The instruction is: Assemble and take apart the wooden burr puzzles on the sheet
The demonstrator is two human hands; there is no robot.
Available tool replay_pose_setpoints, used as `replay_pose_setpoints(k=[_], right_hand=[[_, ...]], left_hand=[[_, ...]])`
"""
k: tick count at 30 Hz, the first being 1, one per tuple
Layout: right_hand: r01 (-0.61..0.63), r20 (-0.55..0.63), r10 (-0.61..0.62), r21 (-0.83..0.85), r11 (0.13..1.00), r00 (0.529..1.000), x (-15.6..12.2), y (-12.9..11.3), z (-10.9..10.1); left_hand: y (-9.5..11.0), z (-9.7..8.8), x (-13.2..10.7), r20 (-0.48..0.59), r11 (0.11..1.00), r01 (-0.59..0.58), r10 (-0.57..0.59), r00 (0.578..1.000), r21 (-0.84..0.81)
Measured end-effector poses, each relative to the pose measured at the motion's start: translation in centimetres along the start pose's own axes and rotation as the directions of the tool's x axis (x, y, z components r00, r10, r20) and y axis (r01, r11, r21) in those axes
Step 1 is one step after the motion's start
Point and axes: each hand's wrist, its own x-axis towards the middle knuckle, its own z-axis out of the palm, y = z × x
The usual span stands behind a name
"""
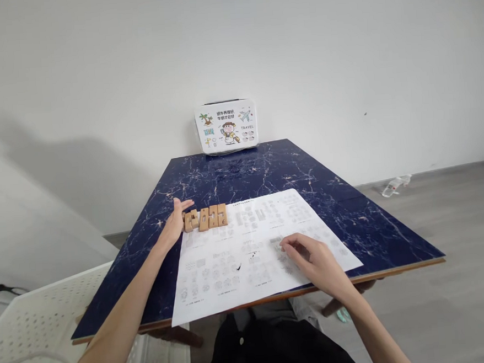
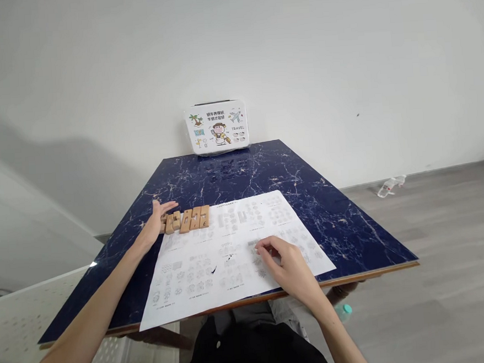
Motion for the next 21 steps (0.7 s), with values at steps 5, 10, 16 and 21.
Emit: replay_pose_setpoints(k=[5, 10, 16, 21], right_hand=[[0.016, -0.013, -0.016, -0.009, 1.000, 1.000, 0.0, 0.0, 0.0], [0.004, -0.013, -0.004, -0.023, 1.000, 1.000, 0.0, 0.1, 0.0], [0.015, -0.011, -0.015, -0.027, 1.000, 1.000, 0.1, 0.0, 0.0], [-0.009, 0.000, 0.009, -0.016, 1.000, 1.000, 0.1, -0.1, -0.1]], left_hand=[[0.6, 0.3, -0.8, 0.031, 0.989, -0.116, 0.113, 0.993, 0.095], [0.7, 0.9, -1.0, 0.041, 0.954, -0.206, 0.202, 0.979, 0.219], [1.2, 0.9, -1.0, 0.006, 0.919, -0.200, 0.210, 0.978, 0.339], [1.6, 0.8, -0.7, -0.050, 0.905, -0.154, 0.189, 0.981, 0.396]])
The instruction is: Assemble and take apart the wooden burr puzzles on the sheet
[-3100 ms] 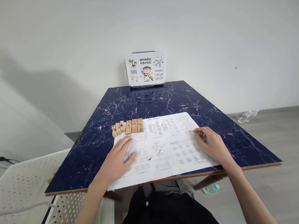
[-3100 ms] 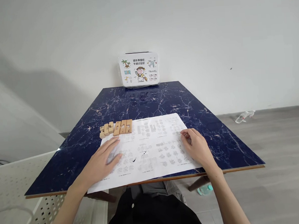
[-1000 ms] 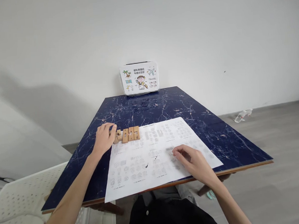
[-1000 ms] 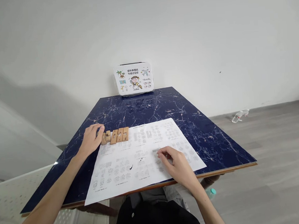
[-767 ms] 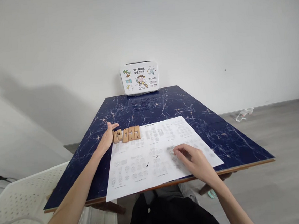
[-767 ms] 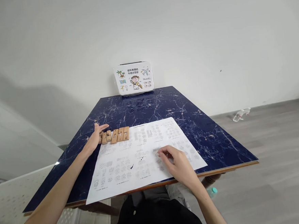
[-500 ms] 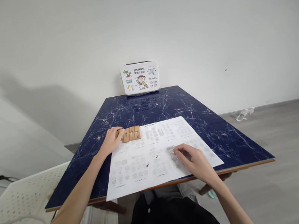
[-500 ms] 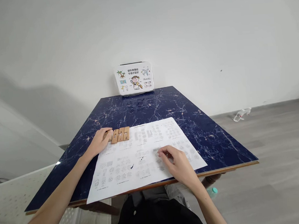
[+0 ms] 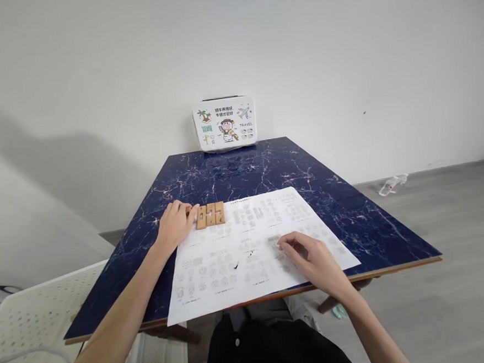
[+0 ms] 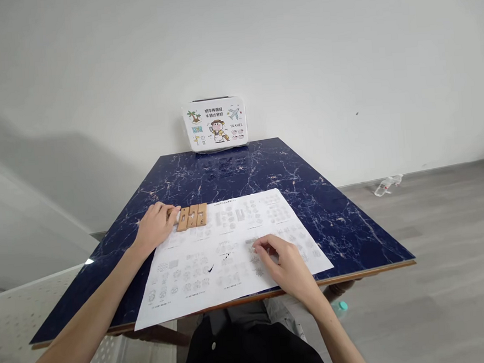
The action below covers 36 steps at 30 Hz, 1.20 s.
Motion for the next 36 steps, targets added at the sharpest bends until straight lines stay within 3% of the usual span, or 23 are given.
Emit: replay_pose_setpoints(k=[5, 10, 13, 15, 17, 19, 21, 24, 29, 36], right_hand=[[-0.016, 0.011, 0.015, 0.017, 1.000, 1.000, 0.0, 0.1, 0.0], [-0.017, 0.021, 0.016, 0.030, 0.999, 1.000, 0.0, 0.1, -0.1], [-0.004, 0.012, 0.004, 0.033, 0.999, 1.000, 0.1, 0.0, -0.1], [0.007, 0.001, -0.007, 0.027, 1.000, 1.000, 0.1, 0.0, -0.1], [0.021, -0.008, -0.021, 0.016, 1.000, 1.000, 0.2, 0.1, -0.1], [0.036, -0.014, -0.036, 0.011, 0.999, 0.999, 0.3, 0.3, 0.0], [0.050, -0.018, -0.049, 0.017, 0.999, 0.999, 0.4, 0.4, 0.0], [0.060, -0.020, -0.060, 0.026, 0.998, 0.998, 0.4, 0.5, 0.1], [0.065, -0.020, -0.065, 0.027, 0.997, 0.998, 0.4, 0.3, 0.0], [0.036, -0.011, -0.036, 0.037, 0.999, 0.999, 0.4, 0.3, 0.0]], left_hand=[[-0.5, -0.5, 0.4, -0.015, 0.998, 0.057, -0.057, 0.998, -0.004], [0.1, -2.4, 0.1, -0.038, 0.996, 0.070, -0.072, 0.997, -0.063], [3.1, -3.8, -1.1, -0.017, 0.992, 0.004, -0.007, 1.000, -0.128], [6.4, -4.8, -2.7, 0.073, 0.966, -0.092, 0.113, 0.991, -0.243], [10.1, -5.4, -4.6, 0.158, 0.912, -0.220, 0.287, 0.945, -0.346], [13.4, -5.7, -6.3, 0.167, 0.864, -0.366, 0.440, 0.882, -0.344], [15.6, -5.5, -7.4, 0.130, 0.854, -0.430, 0.481, 0.867, -0.293], [17.2, -4.3, -7.9, 0.080, 0.876, -0.426, 0.453, 0.888, -0.226], [18.1, -2.2, -8.2, 0.044, 0.908, -0.337, 0.358, 0.933, -0.249], [18.4, -1.3, -8.6, 0.073, 0.928, -0.278, 0.304, 0.950, -0.250]])
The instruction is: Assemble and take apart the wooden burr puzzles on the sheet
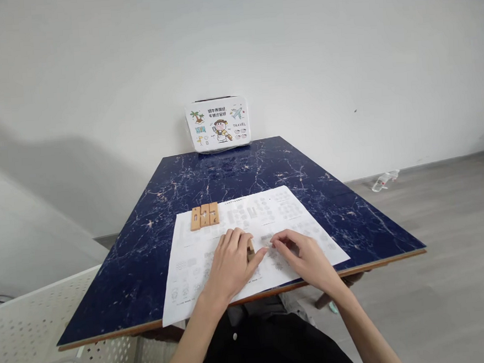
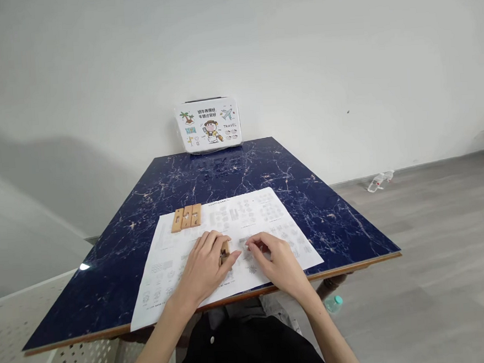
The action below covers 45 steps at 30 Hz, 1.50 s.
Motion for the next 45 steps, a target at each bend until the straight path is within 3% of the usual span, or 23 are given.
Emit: replay_pose_setpoints(k=[8, 14, 19, 25, 33, 38, 45], right_hand=[[-0.018, -0.003, 0.018, 0.003, 1.000, 1.000, 0.1, -0.3, -0.1], [-0.018, 0.003, 0.018, -0.015, 1.000, 1.000, -0.1, -0.1, -0.3], [-0.008, -0.001, 0.008, -0.032, 0.999, 1.000, -0.2, -0.3, -0.1], [0.019, 0.008, -0.019, -0.034, 0.999, 1.000, -0.3, -0.3, 0.1], [0.008, 0.010, -0.007, -0.067, 0.998, 1.000, -0.3, -0.4, 0.2], [0.029, 0.017, -0.027, -0.151, 0.988, 0.999, -0.1, -0.5, 1.4], [0.145, 0.124, -0.128, -0.134, 0.980, 0.984, -0.8, -2.3, 3.1]], left_hand=[[-0.4, -0.6, -0.3, 0.021, 0.986, 0.101, -0.099, 0.995, -0.131], [-2.8, -2.5, -2.6, 0.178, 0.959, 0.228, -0.198, 0.964, -0.168], [-4.1, -2.9, -3.6, 0.154, 0.959, 0.188, -0.157, 0.976, -0.211], [-3.9, -3.5, -3.8, 0.164, 0.933, 0.224, -0.184, 0.969, -0.281], [-3.5, -4.1, -4.1, 0.158, 0.864, 0.341, -0.303, 0.940, -0.371], [-3.5, -3.9, -4.1, 0.152, 0.849, 0.355, -0.320, 0.935, -0.392], [-3.7, -3.9, -4.1, 0.145, 0.845, 0.330, -0.296, 0.944, -0.421]])
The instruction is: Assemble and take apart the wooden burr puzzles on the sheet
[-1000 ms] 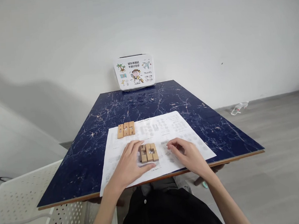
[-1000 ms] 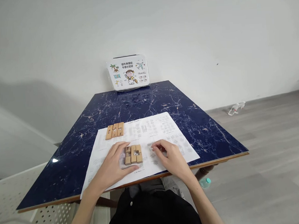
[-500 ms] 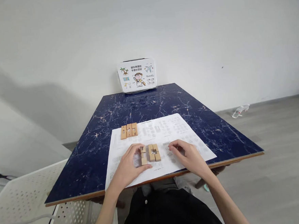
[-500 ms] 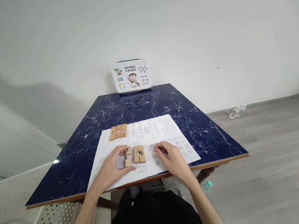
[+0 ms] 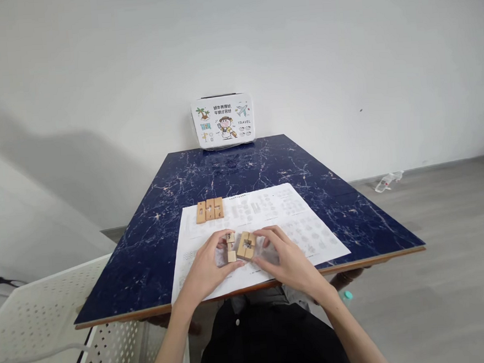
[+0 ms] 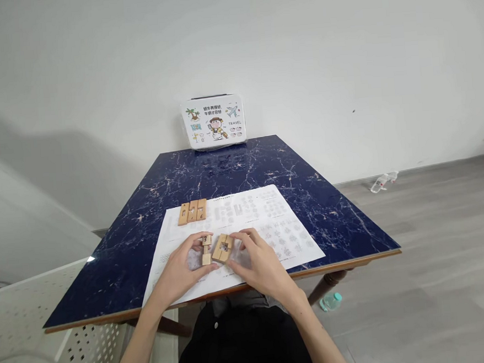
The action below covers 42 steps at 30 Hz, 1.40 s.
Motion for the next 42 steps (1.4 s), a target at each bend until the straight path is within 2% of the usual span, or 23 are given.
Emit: replay_pose_setpoints(k=[4, 11, 18, 26, 35, 42], right_hand=[[-0.002, 0.000, 0.002, -0.026, 1.000, 1.000, -0.1, -0.1, 0.2], [-0.043, -0.076, 0.029, -0.194, 0.980, 0.997, 0.3, 0.4, 1.5], [-0.042, -0.069, 0.034, -0.111, 0.993, 0.997, 0.4, 0.7, 1.3], [-0.079, -0.226, 0.034, -0.192, 0.978, 0.973, 0.4, 1.7, 2.2], [0.029, -0.093, -0.045, -0.160, 0.987, 0.995, 1.2, 0.8, 1.4], [0.117, -0.031, -0.135, -0.330, 0.937, 0.990, 3.3, 0.1, 2.1]], left_hand=[[-0.2, 0.0, 0.0, -0.002, 1.000, -0.014, 0.014, 1.000, 0.018], [0.0, 0.0, 0.0, 0.016, 1.000, 0.002, -0.002, 1.000, 0.025], [-0.3, 0.2, 0.1, -0.014, 0.993, -0.050, 0.051, 0.999, 0.103], [-0.9, 0.4, 0.3, -0.039, 0.988, -0.056, 0.062, 0.997, 0.142], [-0.8, 0.1, -0.1, -0.004, 0.994, -0.052, 0.053, 0.999, 0.091], [-0.7, 0.3, -0.2, -0.007, 0.991, -0.069, 0.070, 0.998, 0.118]])
